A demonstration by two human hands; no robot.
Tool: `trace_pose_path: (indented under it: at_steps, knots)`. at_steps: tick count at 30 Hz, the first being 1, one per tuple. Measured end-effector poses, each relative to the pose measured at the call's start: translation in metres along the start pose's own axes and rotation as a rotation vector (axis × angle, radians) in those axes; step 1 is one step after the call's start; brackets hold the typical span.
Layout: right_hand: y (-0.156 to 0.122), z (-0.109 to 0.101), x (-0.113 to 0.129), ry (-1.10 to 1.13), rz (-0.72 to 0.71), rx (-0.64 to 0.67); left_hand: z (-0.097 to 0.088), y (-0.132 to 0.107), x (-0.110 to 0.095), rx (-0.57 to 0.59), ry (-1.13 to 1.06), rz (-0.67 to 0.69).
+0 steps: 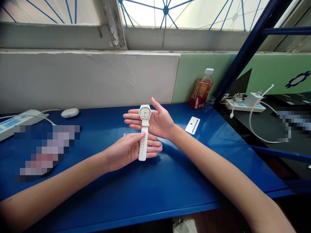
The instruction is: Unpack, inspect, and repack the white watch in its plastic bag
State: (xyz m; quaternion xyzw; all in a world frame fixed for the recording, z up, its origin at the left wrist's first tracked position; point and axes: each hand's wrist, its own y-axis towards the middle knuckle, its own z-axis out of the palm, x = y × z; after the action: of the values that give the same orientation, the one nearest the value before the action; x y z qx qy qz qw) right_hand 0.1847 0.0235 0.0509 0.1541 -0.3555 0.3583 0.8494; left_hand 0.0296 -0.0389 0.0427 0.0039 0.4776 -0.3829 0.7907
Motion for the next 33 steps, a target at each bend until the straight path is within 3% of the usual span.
trace_pose_path:
  at_steps: [6,17,25,29,33]
  knots:
    - [-0.001,0.003,0.001,-0.038,-0.005,-0.011,0.003,0.001,0.000,-0.059,0.016,-0.031]
    - [0.000,0.002,-0.002,-0.030,-0.012,-0.005,0.001,0.000,-0.001,-0.033,0.031,-0.018]
    - [0.002,0.003,0.000,-0.019,-0.026,-0.152,-0.004,0.003,0.000,-0.051,0.074,0.036]
    - [0.003,-0.002,0.001,-0.034,-0.134,-0.213,-0.006,0.003,0.001,-0.044,0.049,0.095]
    - [0.004,-0.007,-0.004,-0.155,-0.250,-0.248,-0.005,0.000,0.001,0.047,0.023,0.075]
